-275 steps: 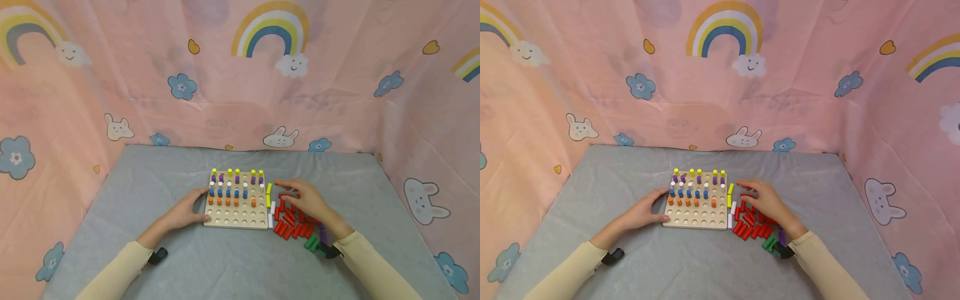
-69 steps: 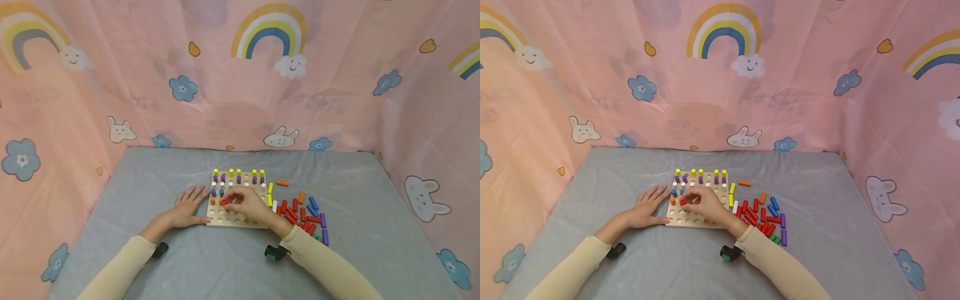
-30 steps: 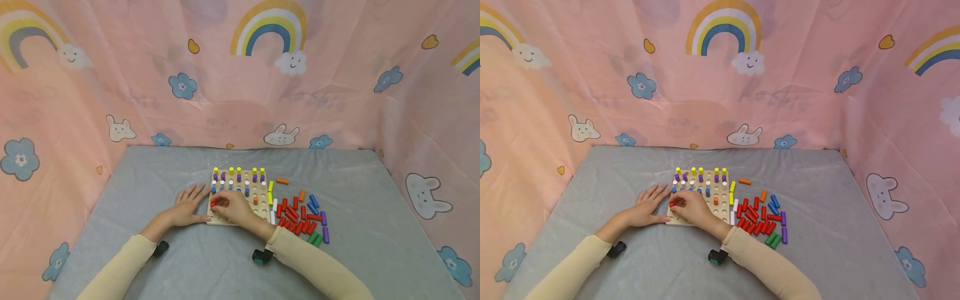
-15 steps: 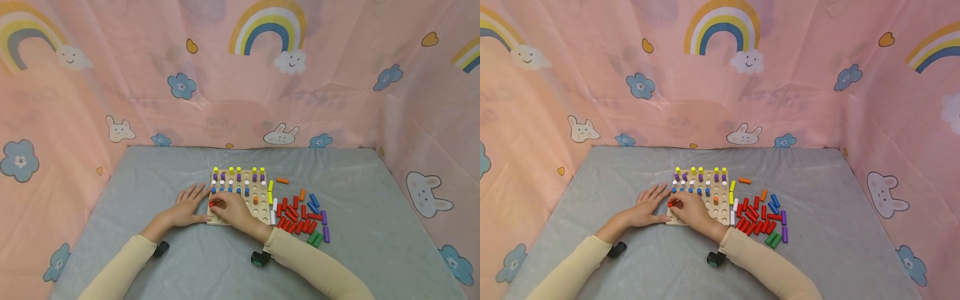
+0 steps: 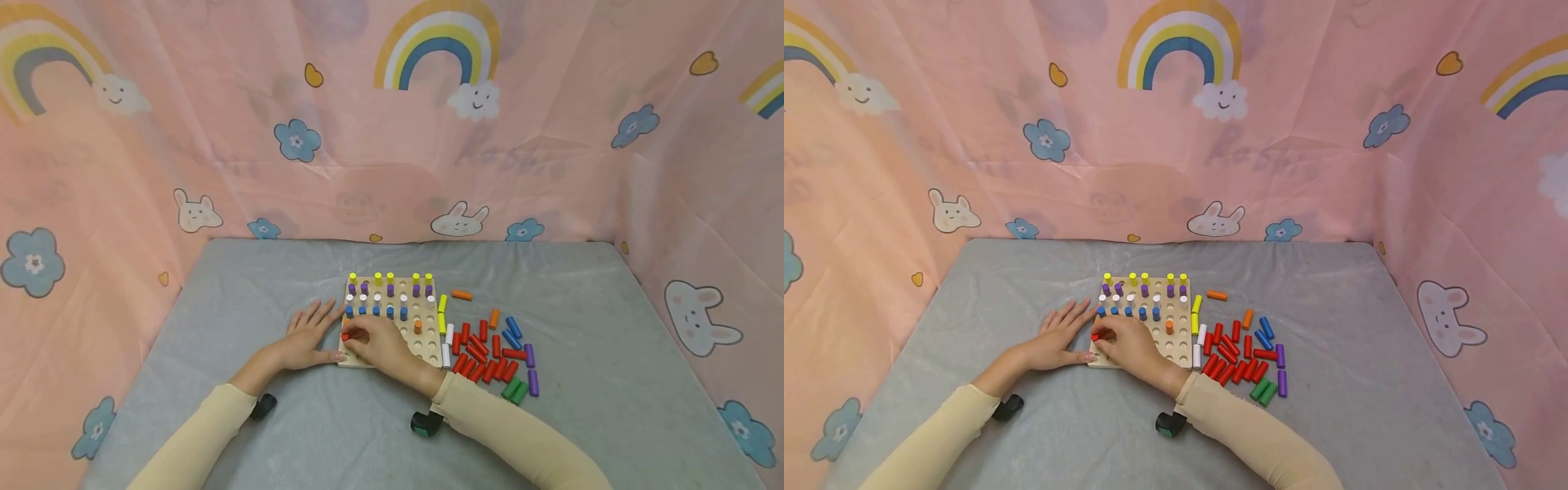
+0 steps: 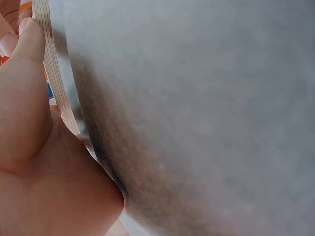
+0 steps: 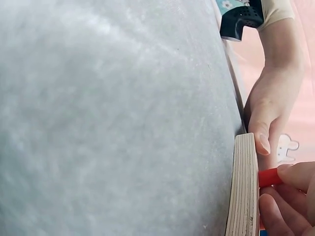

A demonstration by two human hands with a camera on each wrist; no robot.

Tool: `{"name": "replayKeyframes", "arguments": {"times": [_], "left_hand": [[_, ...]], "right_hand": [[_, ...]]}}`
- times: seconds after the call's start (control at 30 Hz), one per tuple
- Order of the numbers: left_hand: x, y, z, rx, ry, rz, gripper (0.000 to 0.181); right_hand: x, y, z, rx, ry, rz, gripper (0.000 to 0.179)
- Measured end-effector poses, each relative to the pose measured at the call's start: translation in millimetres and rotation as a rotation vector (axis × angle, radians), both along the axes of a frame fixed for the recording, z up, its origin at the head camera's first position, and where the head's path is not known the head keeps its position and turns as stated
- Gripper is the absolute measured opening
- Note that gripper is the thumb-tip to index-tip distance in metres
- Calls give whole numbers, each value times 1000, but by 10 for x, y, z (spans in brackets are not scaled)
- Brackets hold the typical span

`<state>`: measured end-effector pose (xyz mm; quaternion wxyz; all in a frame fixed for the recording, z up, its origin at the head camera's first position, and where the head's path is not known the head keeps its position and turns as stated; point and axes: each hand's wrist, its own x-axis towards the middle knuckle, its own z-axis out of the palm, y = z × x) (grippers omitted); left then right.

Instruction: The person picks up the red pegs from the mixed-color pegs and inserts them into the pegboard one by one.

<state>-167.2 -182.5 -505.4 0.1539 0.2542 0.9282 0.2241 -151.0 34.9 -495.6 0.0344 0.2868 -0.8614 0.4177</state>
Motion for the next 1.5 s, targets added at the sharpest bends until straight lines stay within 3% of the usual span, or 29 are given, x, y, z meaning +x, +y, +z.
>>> {"name": "replayKeyframes", "arguments": {"times": [0.37,0.6,1.17,1.27,1.5], "left_hand": [[24,13,78,36,-4,-17,96],[9,17,33,6,3,-14,96],[36,52,135,-38,-3,-1,92],[30,49,123,-34,-4,-3,93],[-17,-2,-38,-21,15,-1,96]], "right_hand": [[30,-13,-8,-24,-41,-34,18],[60,-27,-29,-10,-23,-74,19],[84,-23,8,-60,-67,-83,20],[88,-16,33,-71,-84,-82,20],[109,36,131,-111,-124,-75,24]]}}
